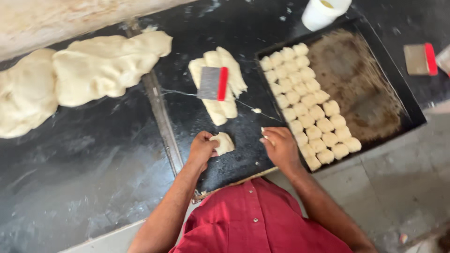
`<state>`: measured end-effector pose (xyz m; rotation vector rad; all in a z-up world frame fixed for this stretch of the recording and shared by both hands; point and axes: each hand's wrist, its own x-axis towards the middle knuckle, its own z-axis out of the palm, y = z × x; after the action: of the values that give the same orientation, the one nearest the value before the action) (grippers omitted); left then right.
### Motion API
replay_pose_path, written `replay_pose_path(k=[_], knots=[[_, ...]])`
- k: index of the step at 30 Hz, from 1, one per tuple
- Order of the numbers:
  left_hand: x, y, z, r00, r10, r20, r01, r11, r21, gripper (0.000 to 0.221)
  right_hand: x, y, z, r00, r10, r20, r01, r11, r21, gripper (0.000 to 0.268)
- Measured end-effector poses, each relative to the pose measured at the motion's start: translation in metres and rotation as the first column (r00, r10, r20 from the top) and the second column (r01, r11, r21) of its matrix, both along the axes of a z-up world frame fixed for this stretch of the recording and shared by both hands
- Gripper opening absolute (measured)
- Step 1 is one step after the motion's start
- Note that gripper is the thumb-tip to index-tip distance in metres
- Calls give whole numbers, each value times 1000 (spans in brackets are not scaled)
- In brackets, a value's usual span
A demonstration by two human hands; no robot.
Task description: The person cuts strips of dough using a bench scraper and shapes them into small buns by hand, placing them in rows on a metal baking tray.
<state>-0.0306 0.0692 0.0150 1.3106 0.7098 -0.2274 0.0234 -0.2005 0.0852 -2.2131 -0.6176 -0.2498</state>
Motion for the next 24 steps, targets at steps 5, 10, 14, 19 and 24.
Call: replay_pose_path(k=[5,10,14,19,24], knots=[[-33,23,26,955,22,295,34,983,-181,40,21,57,-19,576,259,-775,49,936,349,24],[-43,-4,56,901,-2,433,59,991,-119,53,18,86,-3,520,437,-734,-33,868,495,19],[-40,-14,72,961,89,263,-84,996,-30,36,3,88,25,886,432,-169,-402,897,184,19],[-35,-29,78,940,75,333,-21,987,-162,41,20,73,38,775,497,-390,-317,840,440,28],[-14,-51,91,973,-20,230,6,998,61,39,43,61,50,767,431,-476,-375,902,213,13]])
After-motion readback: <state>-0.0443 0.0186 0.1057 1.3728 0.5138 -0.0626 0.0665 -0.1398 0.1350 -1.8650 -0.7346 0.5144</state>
